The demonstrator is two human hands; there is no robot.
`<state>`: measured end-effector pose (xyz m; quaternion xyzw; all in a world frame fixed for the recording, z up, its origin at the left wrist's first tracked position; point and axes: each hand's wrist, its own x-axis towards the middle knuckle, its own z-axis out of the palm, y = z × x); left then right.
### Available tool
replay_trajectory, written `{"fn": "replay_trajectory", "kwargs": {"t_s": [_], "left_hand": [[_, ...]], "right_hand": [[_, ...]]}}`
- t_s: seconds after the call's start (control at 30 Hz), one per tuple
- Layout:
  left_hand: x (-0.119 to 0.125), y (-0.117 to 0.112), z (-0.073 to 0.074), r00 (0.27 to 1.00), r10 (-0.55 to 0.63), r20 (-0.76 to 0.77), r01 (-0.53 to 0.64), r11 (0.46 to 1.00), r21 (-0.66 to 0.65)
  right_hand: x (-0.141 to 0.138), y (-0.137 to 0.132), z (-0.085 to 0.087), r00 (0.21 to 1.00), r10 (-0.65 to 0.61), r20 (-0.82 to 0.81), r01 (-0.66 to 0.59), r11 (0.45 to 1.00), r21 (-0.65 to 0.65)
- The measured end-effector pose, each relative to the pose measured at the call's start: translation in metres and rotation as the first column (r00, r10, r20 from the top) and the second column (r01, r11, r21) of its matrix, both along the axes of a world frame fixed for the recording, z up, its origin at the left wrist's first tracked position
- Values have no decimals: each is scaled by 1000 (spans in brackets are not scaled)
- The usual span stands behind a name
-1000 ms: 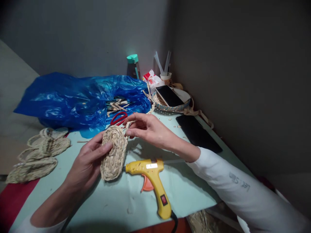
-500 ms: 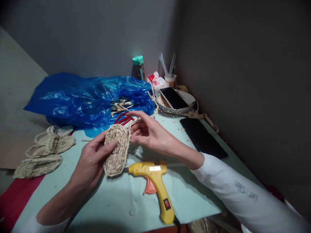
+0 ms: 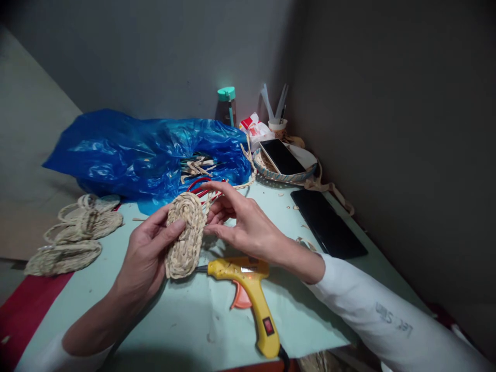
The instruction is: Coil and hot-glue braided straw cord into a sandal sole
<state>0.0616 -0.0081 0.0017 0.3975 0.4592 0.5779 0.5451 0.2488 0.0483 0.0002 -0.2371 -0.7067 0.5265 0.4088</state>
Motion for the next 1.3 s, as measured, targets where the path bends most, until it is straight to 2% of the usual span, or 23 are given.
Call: {"fn": "replay_trajectory", "kwargs": {"t_s": [0.23,0.47,0.7,0.93,1.3], "left_hand": [[1,-2,-1,997,55,-45,-54,998,26],[1,-2,0,998,55,-32,-54,998,32],[1,-2,2,998,57,26,-57,998,12],[1,-3,2,999,50,15,-50,999,16],[5,-7,1,996,70,52,-71,997,19]], "right_hand": [[-4,-6,-1,997,-71,5,71,997,44],[-2,-5,3,999,-2,-38,1,1000,-20],[-3,-8,4,999,-37,-33,38,999,25],[-4,-8,4,999,-12,-45,12,1000,-18],[-5,-15,-3,992,-125,2,122,976,180]]}}
